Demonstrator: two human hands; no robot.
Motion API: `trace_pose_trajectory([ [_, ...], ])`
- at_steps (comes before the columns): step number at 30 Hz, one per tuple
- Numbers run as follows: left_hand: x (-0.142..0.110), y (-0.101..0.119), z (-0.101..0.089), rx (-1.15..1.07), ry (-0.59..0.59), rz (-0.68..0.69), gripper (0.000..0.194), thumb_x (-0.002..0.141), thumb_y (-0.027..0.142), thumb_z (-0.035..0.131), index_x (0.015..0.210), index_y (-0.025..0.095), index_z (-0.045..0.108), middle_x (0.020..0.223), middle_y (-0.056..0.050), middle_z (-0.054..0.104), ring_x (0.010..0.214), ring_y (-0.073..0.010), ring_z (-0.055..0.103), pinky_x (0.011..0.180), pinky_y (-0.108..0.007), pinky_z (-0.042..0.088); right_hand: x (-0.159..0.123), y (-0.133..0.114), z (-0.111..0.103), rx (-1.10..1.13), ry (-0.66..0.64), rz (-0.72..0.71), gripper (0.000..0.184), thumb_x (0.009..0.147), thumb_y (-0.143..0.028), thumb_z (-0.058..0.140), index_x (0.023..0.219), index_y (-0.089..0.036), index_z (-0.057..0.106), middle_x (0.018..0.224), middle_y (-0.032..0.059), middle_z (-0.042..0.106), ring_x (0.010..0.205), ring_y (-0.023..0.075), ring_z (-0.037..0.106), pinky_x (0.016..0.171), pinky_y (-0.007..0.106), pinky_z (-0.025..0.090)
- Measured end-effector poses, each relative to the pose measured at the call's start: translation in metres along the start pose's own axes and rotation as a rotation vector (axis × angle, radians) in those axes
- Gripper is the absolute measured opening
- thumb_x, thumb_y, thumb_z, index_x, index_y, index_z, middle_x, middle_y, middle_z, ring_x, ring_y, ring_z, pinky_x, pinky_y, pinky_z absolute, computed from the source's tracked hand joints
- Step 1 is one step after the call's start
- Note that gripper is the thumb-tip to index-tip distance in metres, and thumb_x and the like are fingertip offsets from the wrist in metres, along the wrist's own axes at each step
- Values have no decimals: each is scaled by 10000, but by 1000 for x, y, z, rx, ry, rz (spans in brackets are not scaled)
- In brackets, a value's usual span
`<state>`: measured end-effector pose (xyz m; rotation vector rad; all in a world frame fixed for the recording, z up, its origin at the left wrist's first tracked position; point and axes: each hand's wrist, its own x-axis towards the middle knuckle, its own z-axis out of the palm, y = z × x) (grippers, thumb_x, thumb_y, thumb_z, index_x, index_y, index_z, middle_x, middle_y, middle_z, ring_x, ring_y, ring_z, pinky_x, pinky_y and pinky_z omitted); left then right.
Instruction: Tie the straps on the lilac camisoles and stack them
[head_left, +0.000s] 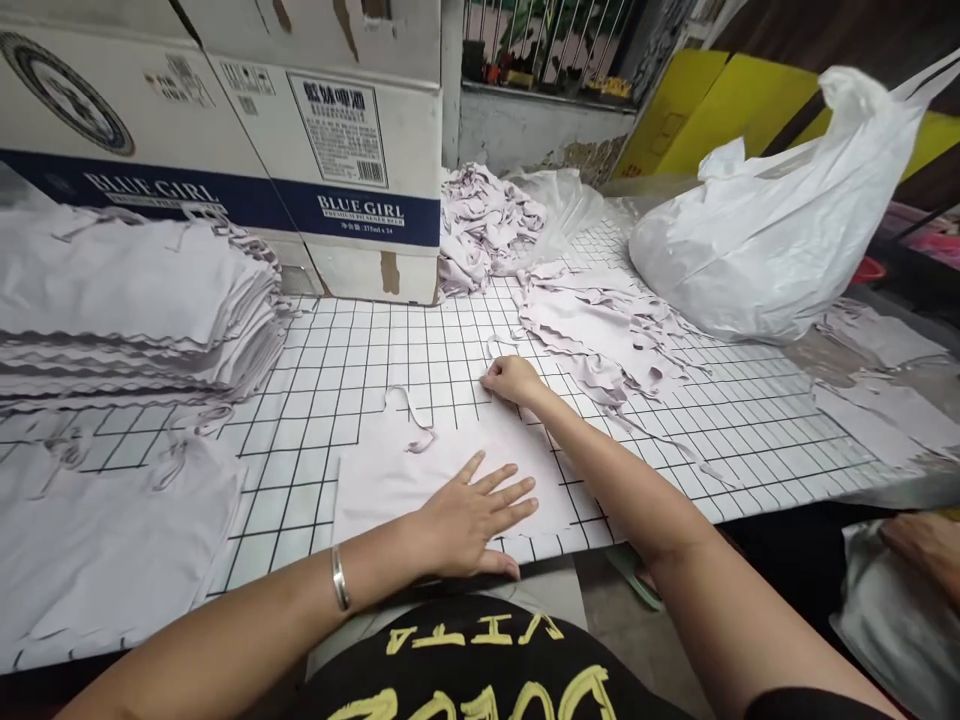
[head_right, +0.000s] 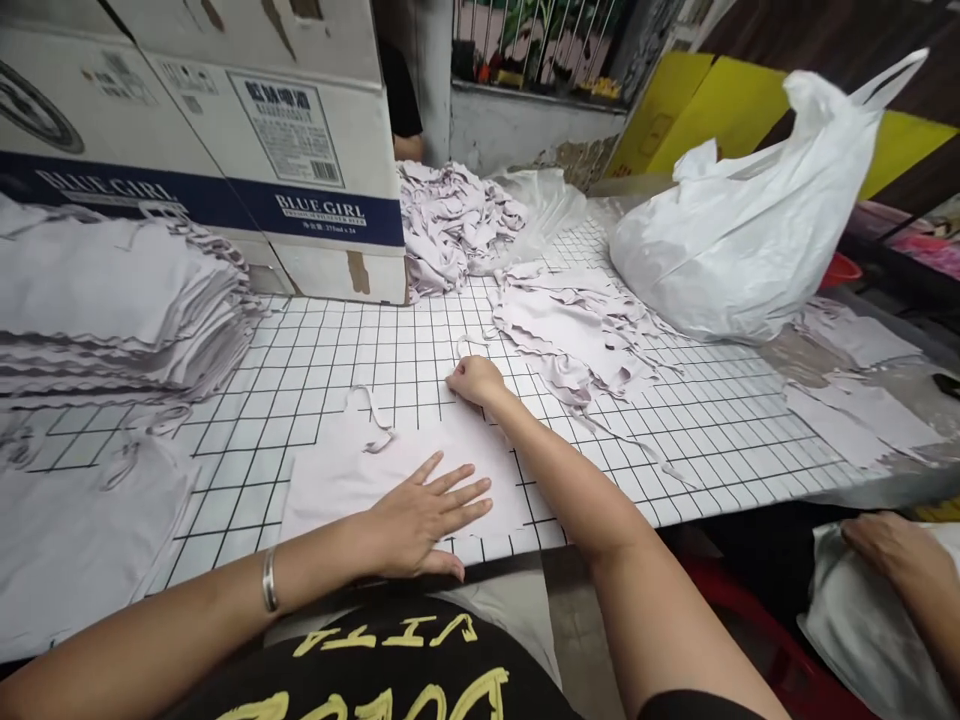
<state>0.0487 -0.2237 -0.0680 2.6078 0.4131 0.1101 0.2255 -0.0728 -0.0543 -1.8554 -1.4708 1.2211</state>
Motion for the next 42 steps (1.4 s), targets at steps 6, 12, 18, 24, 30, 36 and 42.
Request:
trace_pose_trajectory([
  [6,-3,-3,-2,-18,-48,-9,808,889,729,260,1540,257,182,1601,-42,155,1489,-278,50,1175,-581,-61,42,-34,-33,255,-159,86,152,848,-226,594,731,-176,510,614,22,580,431,63,282,419,219,217],
  [12,0,3,-10,-171,-93,-43,821,850,728,404,1521,278,258,1599,-56,168,1482,-315,64,1165,-600,-67,55,-62,-74,365,-184,45,266,943,-367,505,757,-178,518,511,-51,405,415,63,221,419,218,195],
  [18,27,6,-45,-1300,225,-325,742,912,689,282,1317,120,532,1333,-217,562,1249,-364,521,1057,-581,366,-45,-88,-87,140,-641,-537,401,763,-519,718,663,-172,546,565,-49,435,512,76,403,515,223,356],
  [24,40,0,-62,-2337,534,-383,346,1007,299,362,1096,60,596,1040,-161,693,1022,-227,673,982,-390,492,-144,-39,-83,228,-501,-577,291,797,-418,720,962,-196,630,921,37,604,849,151,571,816,305,482],
  [30,46,12,-62,-2353,573,-391,250,964,137,403,968,52,638,961,-153,711,947,-193,694,949,-333,519,-157,46,-10,848,-378,-194,430,817,-542,657,1105,-233,581,1017,58,620,944,172,589,902,366,488],
  [36,47,0,-67,-2173,384,-336,231,860,114,496,914,43,708,1142,-184,676,1094,-245,631,983,-367,510,-162,51,3,895,-512,-153,377,805,-521,681,969,-181,670,888,78,672,858,191,627,867,385,492],
  [42,44,-7,-73,-1899,397,-480,187,832,118,562,897,61,728,1121,-183,678,1066,-236,635,953,-353,526,-166,49,-5,344,-293,-202,243,853,-396,646,938,-182,723,900,82,725,832,203,632,801,377,469],
])
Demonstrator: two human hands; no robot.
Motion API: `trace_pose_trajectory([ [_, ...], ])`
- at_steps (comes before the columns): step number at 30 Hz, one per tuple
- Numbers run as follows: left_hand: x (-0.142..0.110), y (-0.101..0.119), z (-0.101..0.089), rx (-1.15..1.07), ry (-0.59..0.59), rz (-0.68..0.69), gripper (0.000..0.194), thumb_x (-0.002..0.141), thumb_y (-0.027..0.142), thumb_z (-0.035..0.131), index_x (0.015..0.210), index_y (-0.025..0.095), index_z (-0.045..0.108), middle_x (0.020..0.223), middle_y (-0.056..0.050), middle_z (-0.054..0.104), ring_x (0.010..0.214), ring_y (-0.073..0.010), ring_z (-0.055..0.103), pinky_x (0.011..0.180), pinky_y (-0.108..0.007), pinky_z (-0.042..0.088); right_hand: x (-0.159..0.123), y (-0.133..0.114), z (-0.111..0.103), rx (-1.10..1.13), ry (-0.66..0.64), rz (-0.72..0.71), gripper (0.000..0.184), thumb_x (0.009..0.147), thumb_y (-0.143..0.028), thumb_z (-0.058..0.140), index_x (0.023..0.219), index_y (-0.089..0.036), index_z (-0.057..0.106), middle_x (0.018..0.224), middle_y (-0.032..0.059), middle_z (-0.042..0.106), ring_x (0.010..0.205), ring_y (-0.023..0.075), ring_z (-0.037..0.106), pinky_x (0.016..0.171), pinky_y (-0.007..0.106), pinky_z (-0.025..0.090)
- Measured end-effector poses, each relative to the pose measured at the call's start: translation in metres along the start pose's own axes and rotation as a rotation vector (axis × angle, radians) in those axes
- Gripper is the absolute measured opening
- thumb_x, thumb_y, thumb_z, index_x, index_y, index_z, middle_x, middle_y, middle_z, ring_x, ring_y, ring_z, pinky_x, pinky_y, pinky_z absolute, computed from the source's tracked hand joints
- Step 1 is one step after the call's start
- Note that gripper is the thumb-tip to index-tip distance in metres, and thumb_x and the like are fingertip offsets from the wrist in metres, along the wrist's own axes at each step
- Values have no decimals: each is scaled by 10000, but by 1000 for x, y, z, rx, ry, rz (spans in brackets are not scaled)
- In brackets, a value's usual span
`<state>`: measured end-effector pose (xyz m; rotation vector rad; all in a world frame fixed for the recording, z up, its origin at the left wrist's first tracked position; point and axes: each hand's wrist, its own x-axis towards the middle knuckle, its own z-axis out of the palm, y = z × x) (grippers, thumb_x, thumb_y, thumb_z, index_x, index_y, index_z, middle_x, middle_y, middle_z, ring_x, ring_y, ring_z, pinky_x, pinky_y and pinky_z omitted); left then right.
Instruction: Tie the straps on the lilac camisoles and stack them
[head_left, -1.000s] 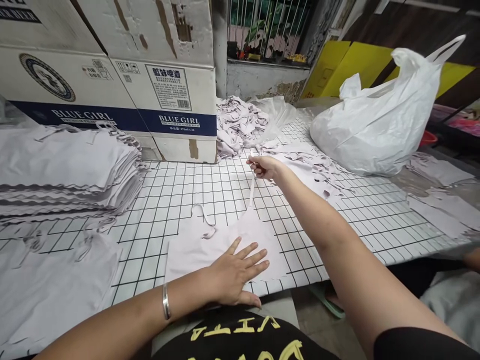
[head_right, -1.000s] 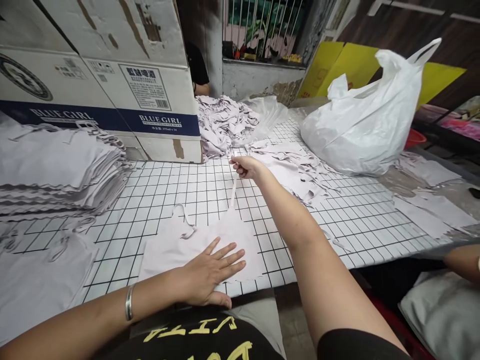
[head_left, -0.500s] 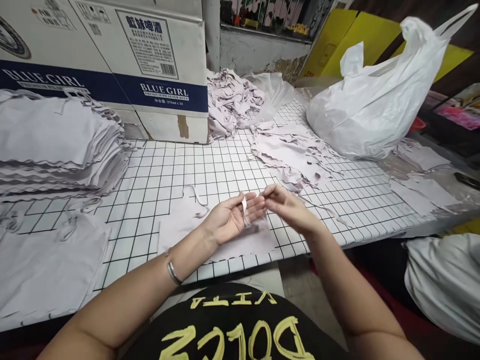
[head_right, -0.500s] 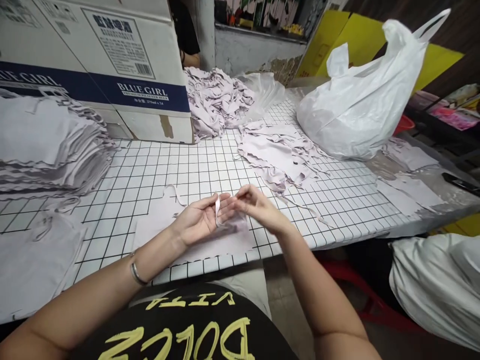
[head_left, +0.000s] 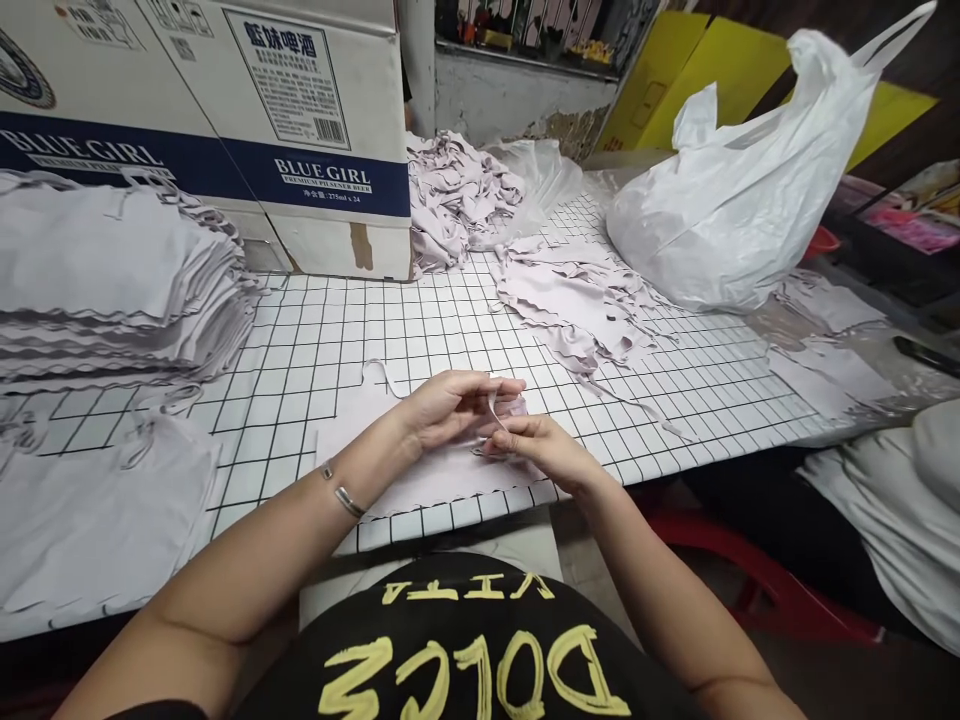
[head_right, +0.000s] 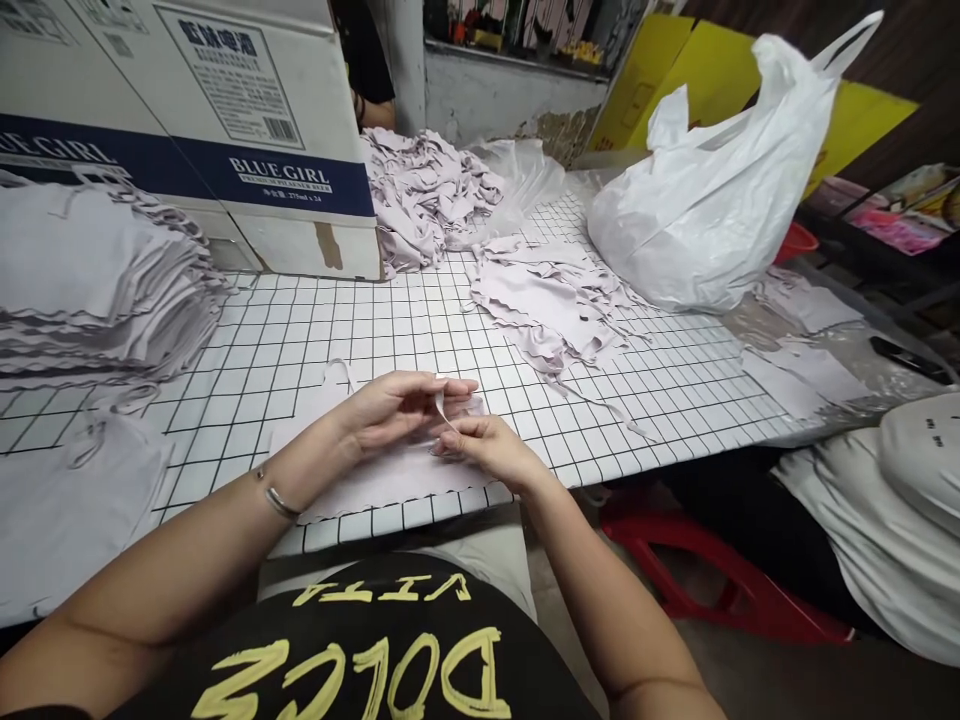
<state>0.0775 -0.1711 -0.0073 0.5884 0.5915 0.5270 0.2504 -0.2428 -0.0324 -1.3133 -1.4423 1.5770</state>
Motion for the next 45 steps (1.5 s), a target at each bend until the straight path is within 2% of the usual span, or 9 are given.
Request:
trace_pose_trajectory([
  [5,8,-5,-12,-171,22,-26,155,863,135,560,935,89,690,1131,-161,677,1088,-254,635,985,-399,511,-26,-2,16,-960,535,-426,260,899,-176,543,1095,-229,705,924,77,730,789,215,559,772,405,374],
  [8,12,-7,-19,-297,27,-50,157,909,155,516,982,118,650,1103,-150,689,1061,-257,657,972,-450,517,-43,-11,16,-1115,342,-489,233,871,-232,622,1099,-224,673,976,84,715,780,209,543,735,386,365],
  [10,14,-8,-19,-326,10,-31,157,927,146,487,982,114,631,1085,-153,692,1055,-250,664,980,-454,510,-45,-17,9,-936,223,-404,279,821,-347,696,1057,-209,639,975,84,691,813,211,552,728,367,400],
  [14,13,-8,-10,-334,-77,-7,170,936,112,454,980,89,616,1056,-164,695,1066,-245,663,993,-438,502,-21,-16,-4,-267,325,-192,310,870,-432,622,1080,-213,557,1039,71,654,897,182,602,788,342,485],
  [17,13,-8,-4,-335,-62,-10,201,956,115,411,979,79,607,1019,-172,697,1041,-239,672,970,-426,515,2,-10,-5,62,47,-82,339,847,-428,653,1090,-201,592,1032,62,677,947,177,635,878,361,500],
  [28,30,9,-23,-162,111,38,149,934,138,461,920,115,608,1012,-149,677,1002,-208,659,932,-380,518,-20,-9,-27,122,-354,318,227,761,-330,758,784,-115,691,762,61,728,684,127,650,690,267,521],
  [33,12,0,-31,882,358,165,271,815,378,656,659,169,583,786,-110,616,984,-319,559,954,-521,372,-7,-6,-36,342,-41,320,247,745,-336,773,864,-138,688,704,29,714,470,43,553,404,133,385],
  [37,-5,-23,-38,1533,438,328,266,721,401,740,721,183,587,878,-101,612,1011,-341,467,967,-548,234,10,-6,-39,528,113,300,281,682,-210,814,930,-158,692,930,64,727,730,103,676,590,179,539],
  [45,-4,-35,-38,1486,372,271,140,798,308,665,749,188,613,838,-53,676,964,-279,472,929,-484,186,29,-3,-30,329,199,97,279,615,-269,844,813,-164,677,654,-27,594,525,74,483,475,230,378],
])
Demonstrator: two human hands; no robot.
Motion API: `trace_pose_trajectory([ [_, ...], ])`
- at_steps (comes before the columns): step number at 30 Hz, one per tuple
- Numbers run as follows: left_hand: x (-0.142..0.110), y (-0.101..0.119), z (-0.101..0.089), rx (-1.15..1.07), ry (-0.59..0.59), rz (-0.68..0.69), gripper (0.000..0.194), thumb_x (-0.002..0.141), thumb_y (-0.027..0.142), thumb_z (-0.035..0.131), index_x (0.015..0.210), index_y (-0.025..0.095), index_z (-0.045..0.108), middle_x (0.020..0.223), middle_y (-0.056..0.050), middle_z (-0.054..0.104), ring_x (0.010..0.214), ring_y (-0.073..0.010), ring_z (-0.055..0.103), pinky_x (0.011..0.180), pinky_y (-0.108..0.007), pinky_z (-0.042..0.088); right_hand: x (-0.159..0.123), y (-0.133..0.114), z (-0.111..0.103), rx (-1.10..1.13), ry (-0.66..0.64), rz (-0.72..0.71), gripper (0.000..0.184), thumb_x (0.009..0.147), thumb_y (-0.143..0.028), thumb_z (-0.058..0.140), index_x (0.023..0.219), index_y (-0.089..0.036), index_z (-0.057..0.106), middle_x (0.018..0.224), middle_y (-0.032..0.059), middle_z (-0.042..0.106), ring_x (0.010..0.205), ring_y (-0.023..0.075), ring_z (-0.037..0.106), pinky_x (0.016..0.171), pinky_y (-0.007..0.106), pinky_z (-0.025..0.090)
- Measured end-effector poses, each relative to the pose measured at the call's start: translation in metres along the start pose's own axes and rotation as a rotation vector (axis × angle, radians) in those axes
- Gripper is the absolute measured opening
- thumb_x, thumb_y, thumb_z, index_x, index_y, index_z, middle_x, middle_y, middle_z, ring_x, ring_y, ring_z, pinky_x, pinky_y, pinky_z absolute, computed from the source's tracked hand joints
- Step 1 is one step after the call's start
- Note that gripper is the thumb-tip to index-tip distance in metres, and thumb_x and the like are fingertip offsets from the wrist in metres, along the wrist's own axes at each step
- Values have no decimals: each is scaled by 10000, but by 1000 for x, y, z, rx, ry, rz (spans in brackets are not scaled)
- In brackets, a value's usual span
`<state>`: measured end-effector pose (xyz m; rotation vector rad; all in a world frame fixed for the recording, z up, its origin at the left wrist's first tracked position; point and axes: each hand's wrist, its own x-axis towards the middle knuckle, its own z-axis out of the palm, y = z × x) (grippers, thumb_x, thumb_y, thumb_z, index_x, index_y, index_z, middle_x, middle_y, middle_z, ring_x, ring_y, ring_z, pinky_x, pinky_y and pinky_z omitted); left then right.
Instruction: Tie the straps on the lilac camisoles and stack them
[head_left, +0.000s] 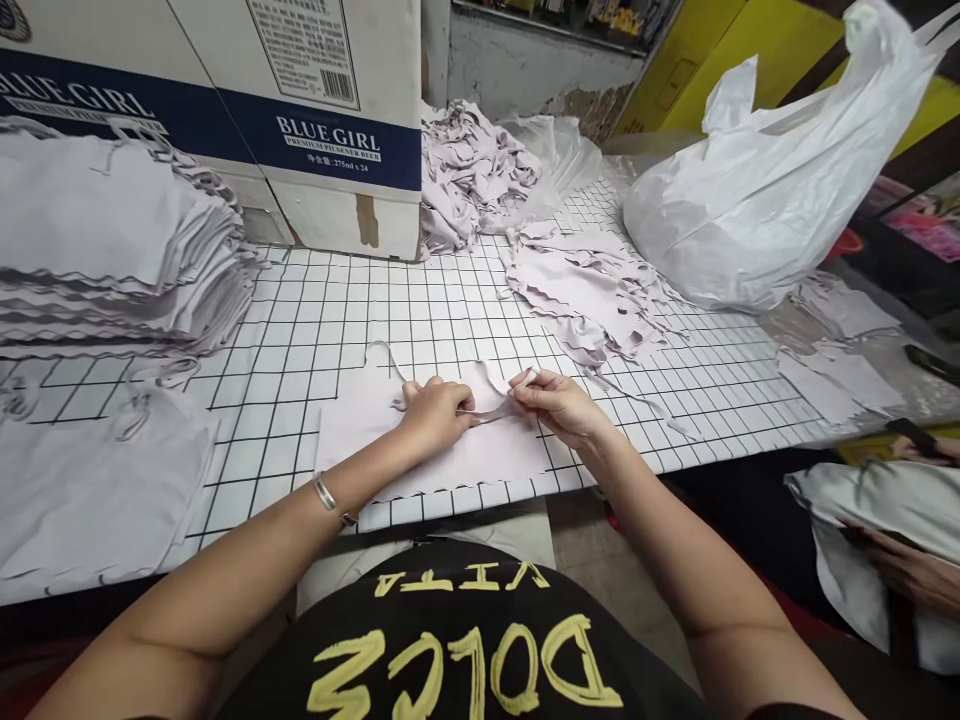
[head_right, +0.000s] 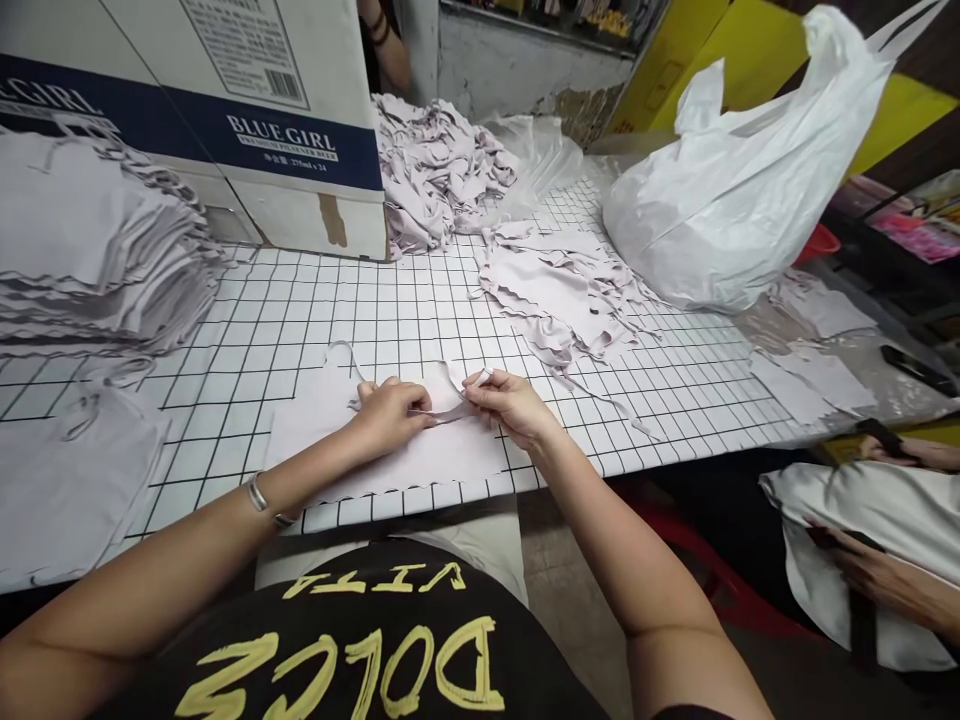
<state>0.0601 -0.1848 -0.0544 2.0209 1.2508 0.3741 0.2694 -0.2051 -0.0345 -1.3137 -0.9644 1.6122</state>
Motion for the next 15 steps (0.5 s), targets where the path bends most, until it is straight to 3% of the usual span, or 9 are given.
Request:
trace_pose_trajectory([
  [3,-1,2,-1,-49,22,-36,142,814,339,647,788,204,683,899,-62,701,1011,-294,472,937,-490,172,4,4,8,-149,18,-150,277,643,-305,818,828,-172,661,708,-9,608,613,111,536,566,266,426],
  [8,-4,2,0,-59,66,-21,172,827,353,627,776,211,709,907,-66,700,994,-286,476,941,-487,171,13,12,16,-481,-69,-385,164,789,-319,679,886,-198,624,835,12,606,792,146,561,756,309,456],
  [15,-3,-1,1,-49,82,24,176,837,324,605,732,208,686,879,-52,702,978,-271,471,941,-484,154,18,20,15,-556,-173,-396,113,829,-278,618,896,-195,582,818,9,602,791,148,566,769,313,450],
])
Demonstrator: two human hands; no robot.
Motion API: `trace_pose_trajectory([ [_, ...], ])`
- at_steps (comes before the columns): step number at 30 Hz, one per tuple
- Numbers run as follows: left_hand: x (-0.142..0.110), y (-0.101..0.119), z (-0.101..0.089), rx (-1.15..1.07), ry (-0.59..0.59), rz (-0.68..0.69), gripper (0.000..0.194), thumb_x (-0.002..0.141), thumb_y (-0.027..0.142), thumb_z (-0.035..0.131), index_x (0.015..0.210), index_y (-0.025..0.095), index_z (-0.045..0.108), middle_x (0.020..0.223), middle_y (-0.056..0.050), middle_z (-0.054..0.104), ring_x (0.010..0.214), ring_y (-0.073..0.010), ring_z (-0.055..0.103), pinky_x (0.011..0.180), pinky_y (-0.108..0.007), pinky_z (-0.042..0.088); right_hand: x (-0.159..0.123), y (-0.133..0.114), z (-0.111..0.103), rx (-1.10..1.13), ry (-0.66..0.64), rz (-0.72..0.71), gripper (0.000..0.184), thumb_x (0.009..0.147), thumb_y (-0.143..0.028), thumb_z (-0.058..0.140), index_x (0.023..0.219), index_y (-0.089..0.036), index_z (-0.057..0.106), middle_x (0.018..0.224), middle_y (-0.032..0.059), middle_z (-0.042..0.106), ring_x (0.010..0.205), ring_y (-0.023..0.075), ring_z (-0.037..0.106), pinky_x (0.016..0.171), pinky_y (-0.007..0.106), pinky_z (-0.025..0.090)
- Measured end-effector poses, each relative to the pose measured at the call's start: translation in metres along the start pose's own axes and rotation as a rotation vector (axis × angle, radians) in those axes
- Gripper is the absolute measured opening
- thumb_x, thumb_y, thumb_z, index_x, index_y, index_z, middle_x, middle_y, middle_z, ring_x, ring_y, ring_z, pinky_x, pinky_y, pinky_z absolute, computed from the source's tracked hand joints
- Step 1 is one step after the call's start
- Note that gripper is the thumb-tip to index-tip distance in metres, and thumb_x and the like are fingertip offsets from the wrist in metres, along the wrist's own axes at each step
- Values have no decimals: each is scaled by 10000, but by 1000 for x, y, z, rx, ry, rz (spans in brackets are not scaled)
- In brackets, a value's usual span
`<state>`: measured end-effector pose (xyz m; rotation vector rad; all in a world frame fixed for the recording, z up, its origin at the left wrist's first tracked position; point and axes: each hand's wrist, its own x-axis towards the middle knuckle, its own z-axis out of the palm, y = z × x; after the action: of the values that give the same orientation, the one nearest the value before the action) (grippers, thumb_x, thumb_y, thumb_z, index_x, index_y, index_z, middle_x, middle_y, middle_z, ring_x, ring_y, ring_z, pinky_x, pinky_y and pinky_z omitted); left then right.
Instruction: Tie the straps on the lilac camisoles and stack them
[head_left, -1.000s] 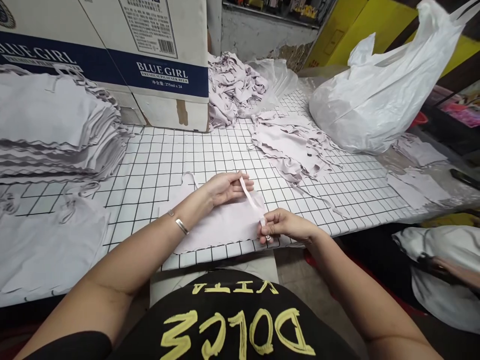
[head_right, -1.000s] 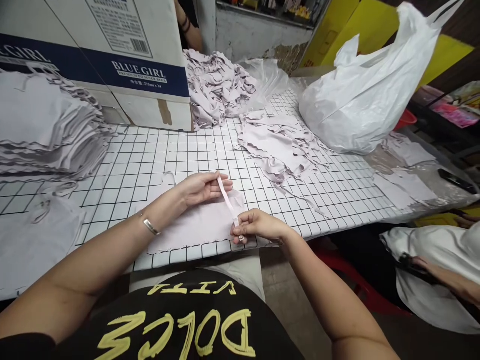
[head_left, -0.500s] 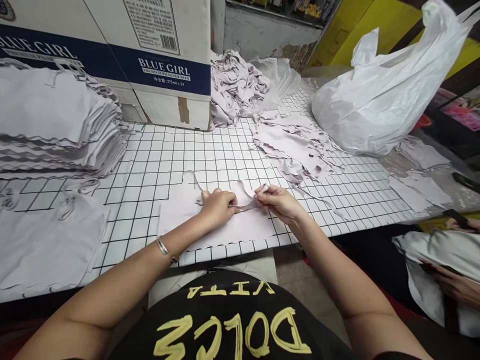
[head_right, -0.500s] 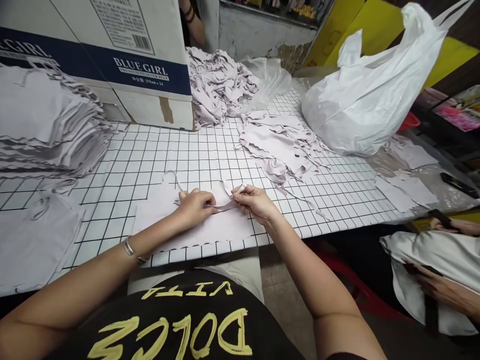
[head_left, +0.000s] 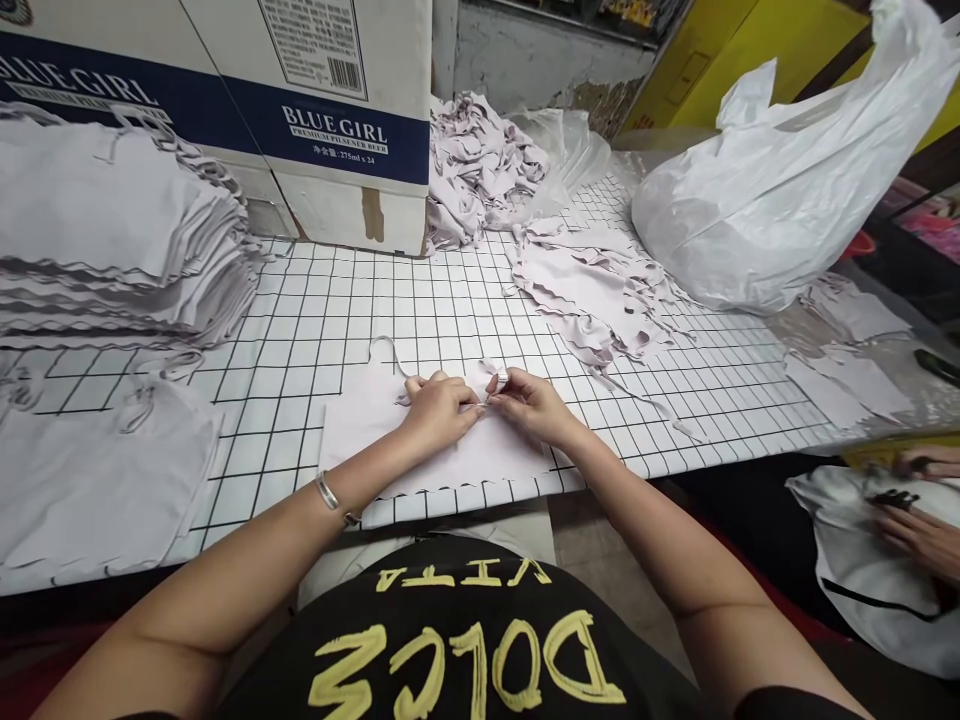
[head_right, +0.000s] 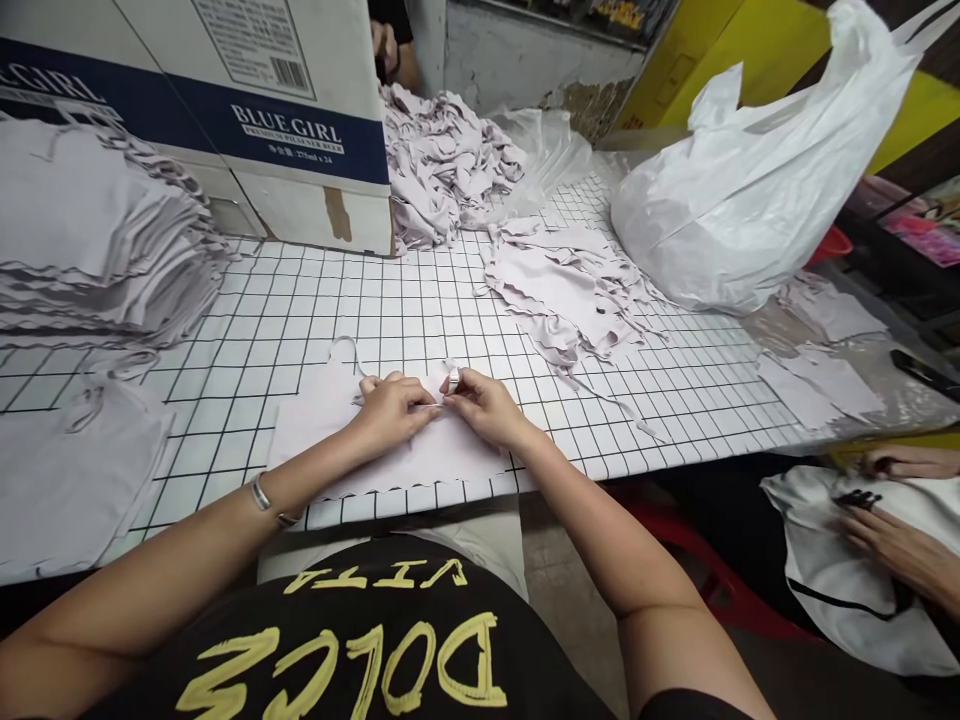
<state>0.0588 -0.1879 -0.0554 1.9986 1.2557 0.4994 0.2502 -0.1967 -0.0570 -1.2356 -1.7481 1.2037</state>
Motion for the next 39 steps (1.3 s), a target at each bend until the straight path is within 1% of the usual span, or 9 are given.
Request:
trace_pose_trajectory([
  [13,2,5,-3,-32,5,-17,208,802,283,622,619,184,620,783,-53,678,940,-269,477,931,-478,179,-2,-3,12,77,106,46,111,794,-289,651,834,-199,602,798,8,621,769,153,581,768,315,469],
  [22,4,6,5,-16,-23,-8,212,828,270,596,639,175,614,782,-70,670,921,-275,492,931,-484,185,2,-2,29,307,233,65,135,716,-249,713,778,-200,603,795,2,607,775,147,581,761,309,475],
  [24,4,4,-4,20,-79,75,193,837,294,599,685,184,640,808,-65,665,928,-274,496,932,-476,187,9,-6,22,419,212,162,245,661,-243,754,837,-199,590,804,0,623,757,139,586,728,297,469],
  [26,2,-2,-25,64,-87,147,161,842,345,606,787,208,671,893,-55,660,962,-269,492,940,-460,190,16,-11,11,528,180,288,374,629,-250,778,928,-201,558,832,13,661,731,136,597,674,282,452],
  [28,-2,-13,-54,126,65,121,182,862,376,577,857,216,665,970,-52,647,985,-254,490,937,-437,206,23,-17,-1,575,155,389,453,626,-281,792,978,-206,516,854,36,688,708,142,603,606,264,413],
  [30,-9,-25,-79,209,240,26,230,888,384,531,806,197,635,939,-52,642,953,-235,498,915,-418,231,28,-22,-7,492,156,413,462,640,-342,796,966,-210,497,832,39,683,690,146,592,569,255,373],
  [32,-15,-34,-90,284,265,-38,321,884,440,531,707,182,604,858,-49,638,902,-228,503,895,-417,246,35,-24,-6,248,194,359,396,675,-436,769,870,-203,514,750,18,641,650,137,553,567,258,357],
  [36,-14,-41,-70,396,155,-98,479,794,621,577,633,171,591,818,-74,623,906,-270,499,891,-462,257,54,-24,9,-433,154,293,440,714,-592,683,637,-187,529,625,12,559,625,154,498,594,289,350],
  [39,1,-43,-58,399,136,-159,409,821,549,565,677,168,603,825,-87,626,946,-297,508,883,-477,273,67,-21,7,-707,82,190,295,780,-478,655,732,-190,618,759,45,612,776,199,538,688,310,381],
])
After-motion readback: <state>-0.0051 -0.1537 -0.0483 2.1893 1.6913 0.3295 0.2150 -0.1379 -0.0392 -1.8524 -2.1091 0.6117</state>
